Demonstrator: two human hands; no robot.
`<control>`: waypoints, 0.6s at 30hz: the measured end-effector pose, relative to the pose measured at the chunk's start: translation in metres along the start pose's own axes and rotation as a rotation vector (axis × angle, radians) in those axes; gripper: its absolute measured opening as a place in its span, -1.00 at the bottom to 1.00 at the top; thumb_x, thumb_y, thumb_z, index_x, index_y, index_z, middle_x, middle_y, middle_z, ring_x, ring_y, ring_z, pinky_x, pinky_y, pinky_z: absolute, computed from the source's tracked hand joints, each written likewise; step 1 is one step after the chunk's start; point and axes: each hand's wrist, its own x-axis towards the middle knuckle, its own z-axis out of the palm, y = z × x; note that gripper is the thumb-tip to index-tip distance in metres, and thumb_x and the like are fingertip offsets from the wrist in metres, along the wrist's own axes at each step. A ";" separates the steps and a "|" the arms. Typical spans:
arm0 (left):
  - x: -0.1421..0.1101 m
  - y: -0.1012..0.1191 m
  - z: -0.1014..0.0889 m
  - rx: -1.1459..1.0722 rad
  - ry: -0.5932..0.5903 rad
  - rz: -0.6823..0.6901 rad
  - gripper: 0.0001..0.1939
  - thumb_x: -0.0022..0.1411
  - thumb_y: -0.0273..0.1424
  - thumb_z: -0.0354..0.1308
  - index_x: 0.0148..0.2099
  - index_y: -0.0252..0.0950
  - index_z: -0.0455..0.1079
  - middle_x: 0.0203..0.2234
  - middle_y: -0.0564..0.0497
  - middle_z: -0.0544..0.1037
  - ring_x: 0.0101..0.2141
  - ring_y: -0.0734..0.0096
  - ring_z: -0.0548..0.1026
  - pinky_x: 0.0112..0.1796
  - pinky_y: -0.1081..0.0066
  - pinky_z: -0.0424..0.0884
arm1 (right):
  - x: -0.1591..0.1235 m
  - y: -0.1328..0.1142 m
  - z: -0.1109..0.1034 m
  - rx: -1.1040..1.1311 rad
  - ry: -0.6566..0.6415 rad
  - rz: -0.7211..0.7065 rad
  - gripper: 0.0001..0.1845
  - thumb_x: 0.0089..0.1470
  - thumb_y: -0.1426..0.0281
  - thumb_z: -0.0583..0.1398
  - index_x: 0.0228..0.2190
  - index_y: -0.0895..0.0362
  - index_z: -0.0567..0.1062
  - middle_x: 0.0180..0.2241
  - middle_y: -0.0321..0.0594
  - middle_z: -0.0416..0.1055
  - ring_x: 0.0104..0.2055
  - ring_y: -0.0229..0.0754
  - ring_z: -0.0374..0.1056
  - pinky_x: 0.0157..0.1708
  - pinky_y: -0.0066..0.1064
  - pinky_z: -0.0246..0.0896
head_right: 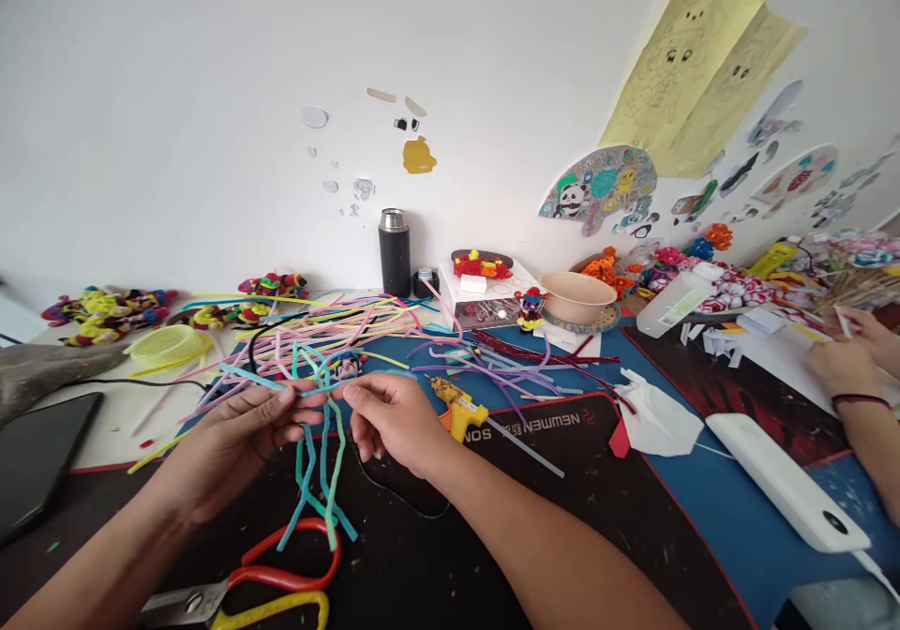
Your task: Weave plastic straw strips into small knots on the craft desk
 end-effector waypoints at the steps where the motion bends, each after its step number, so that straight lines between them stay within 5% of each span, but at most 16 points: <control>1: 0.000 -0.001 -0.001 0.010 -0.010 0.000 -0.83 0.02 -0.53 0.63 -0.29 -0.38 0.76 -0.36 -0.25 0.82 -0.40 0.16 0.77 -0.44 0.48 0.68 | 0.000 0.000 0.000 0.012 0.006 0.002 -0.42 0.22 -0.12 0.38 -0.13 0.17 0.65 -0.60 -0.44 0.40 -0.68 -0.37 0.28 -0.68 -0.51 0.01; 12: -0.005 0.001 -0.005 0.055 -0.098 0.007 -0.57 -0.20 -0.24 0.79 -0.31 -0.35 0.79 -0.41 -0.24 0.81 -0.42 0.16 0.75 -0.40 0.44 0.67 | 0.001 -0.001 0.003 0.183 0.005 0.063 -0.35 -0.01 -0.19 0.50 -0.35 0.11 0.50 -0.62 -0.45 0.41 -0.69 -0.36 0.26 -0.71 -0.49 -0.09; 18: -0.005 -0.001 -0.003 0.130 -0.134 -0.015 -0.64 -0.11 -0.25 0.76 -0.29 -0.32 0.80 -0.38 -0.23 0.81 -0.39 0.15 0.75 -0.36 0.40 0.69 | 0.000 -0.002 0.004 0.189 0.046 0.054 -0.38 0.00 -0.15 0.51 -0.33 0.12 0.52 -0.63 -0.45 0.39 -0.68 -0.36 0.21 -0.68 -0.48 -0.08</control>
